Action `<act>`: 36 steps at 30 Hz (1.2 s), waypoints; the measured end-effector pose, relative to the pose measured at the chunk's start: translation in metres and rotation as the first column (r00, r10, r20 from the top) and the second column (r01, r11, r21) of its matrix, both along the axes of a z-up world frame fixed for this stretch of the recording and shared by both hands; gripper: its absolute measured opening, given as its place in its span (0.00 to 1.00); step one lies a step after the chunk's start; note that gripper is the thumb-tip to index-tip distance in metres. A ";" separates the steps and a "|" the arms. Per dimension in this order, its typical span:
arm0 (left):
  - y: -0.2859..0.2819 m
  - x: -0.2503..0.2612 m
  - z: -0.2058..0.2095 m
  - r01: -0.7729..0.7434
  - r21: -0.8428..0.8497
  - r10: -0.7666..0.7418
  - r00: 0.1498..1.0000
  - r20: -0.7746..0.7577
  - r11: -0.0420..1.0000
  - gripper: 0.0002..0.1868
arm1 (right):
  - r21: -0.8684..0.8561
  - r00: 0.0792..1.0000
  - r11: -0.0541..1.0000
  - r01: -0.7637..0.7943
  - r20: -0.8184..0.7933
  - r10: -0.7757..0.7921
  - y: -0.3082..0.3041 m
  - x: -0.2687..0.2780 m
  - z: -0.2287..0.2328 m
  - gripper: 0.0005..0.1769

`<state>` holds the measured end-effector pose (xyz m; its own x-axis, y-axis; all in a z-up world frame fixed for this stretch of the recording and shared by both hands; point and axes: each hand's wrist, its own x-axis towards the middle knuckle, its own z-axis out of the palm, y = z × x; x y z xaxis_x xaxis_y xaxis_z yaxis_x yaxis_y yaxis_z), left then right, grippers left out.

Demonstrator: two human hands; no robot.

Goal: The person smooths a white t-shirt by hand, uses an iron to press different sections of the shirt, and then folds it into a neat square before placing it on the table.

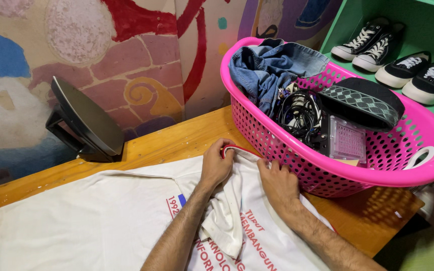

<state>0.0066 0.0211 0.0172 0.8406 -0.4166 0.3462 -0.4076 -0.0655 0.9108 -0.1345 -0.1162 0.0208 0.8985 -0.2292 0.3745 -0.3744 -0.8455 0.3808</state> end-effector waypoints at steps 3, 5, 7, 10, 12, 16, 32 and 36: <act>-0.003 0.003 -0.006 -0.017 -0.061 0.023 0.995 0.098 0.998 0.10 | -0.209 0.961 0.960 -0.185 0.166 0.222 0.011 0.003 0.000 0.23; -0.006 0.007 -0.011 -0.069 -0.068 0.078 0.987 0.143 0.995 0.13 | -0.097 0.971 0.971 -0.219 0.081 0.227 0.013 0.010 -0.002 0.20; -0.007 0.008 -0.013 -0.095 -0.039 0.099 0.986 0.136 0.995 0.17 | -0.014 0.972 0.973 -0.231 0.028 0.232 0.012 0.020 -0.006 0.20; -0.006 0.007 -0.008 -0.125 0.039 0.114 0.969 0.221 0.991 0.22 | 0.043 0.974 0.973 -0.226 0.002 0.226 0.002 0.034 -0.014 0.24; -0.003 0.004 0.001 -0.199 0.047 0.150 0.856 0.495 0.979 0.24 | 0.051 0.974 0.973 -0.224 -0.009 0.224 -0.005 0.041 -0.017 0.29; 0.008 -0.009 0.031 -0.109 0.559 -0.025 0.973 0.228 0.822 0.26 | 0.117 0.981 0.981 -0.153 -0.105 0.165 -0.006 0.049 -0.020 0.24; 0.036 -0.029 0.063 -0.143 0.541 0.057 0.983 0.173 0.829 0.20 | 0.302 0.949 0.953 -0.018 -0.296 0.112 -0.018 0.078 -0.023 0.28; 0.041 -0.020 0.073 -0.099 0.467 0.021 0.985 0.169 0.878 0.20 | 0.371 0.933 0.928 0.018 -0.339 0.118 -0.019 0.081 -0.016 0.24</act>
